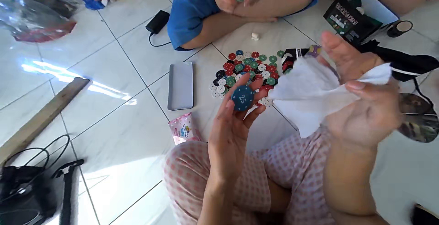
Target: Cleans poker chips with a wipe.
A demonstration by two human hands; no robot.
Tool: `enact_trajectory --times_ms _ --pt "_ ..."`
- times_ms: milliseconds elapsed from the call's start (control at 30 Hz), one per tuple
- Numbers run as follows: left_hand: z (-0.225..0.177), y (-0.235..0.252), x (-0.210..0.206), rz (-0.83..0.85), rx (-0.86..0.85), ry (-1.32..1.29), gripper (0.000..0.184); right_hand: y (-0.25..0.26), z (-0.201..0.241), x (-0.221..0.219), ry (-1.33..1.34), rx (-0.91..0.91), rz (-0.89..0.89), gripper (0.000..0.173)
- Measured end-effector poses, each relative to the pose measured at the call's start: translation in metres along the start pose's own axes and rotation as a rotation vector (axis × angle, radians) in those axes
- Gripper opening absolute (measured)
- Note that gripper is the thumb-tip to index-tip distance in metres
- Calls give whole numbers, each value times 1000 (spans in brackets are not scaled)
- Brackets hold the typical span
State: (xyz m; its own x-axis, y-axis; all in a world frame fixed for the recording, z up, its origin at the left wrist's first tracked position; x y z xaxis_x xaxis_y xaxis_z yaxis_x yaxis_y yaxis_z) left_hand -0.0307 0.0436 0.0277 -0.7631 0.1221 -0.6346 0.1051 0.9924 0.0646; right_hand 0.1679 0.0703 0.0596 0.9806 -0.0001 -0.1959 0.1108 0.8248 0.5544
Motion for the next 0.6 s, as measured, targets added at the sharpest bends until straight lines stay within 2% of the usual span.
enact_trajectory --times_ms 133,267,433,533,600 --pt "5 -10 2 45 3 -83 45 5 10 -2 -8 11 -6 15" --pt "14 -15 3 94 -1 -156 41 -10 1 -9 -53 -43 -23 6" --pt "17 -13 -1 89 -86 -149 43 -14 -3 -12 -112 -105 -12 6" --pt "3 -8 -19 157 -190 -188 44 1 7 -14 -205 -50 14 9" --pt "-10 -7 -34 192 -293 -121 44 10 15 -13 -221 25 16 11"
Point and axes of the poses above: each hand's wrist, its own y-axis towards the middle knuckle, its own x-axis out of the back of the hand, z = x × y, the point moved 6 cm from there along y, towards the middle knuckle, and after that the axes turned 3 degrees about -z, right-handed, at the moved point
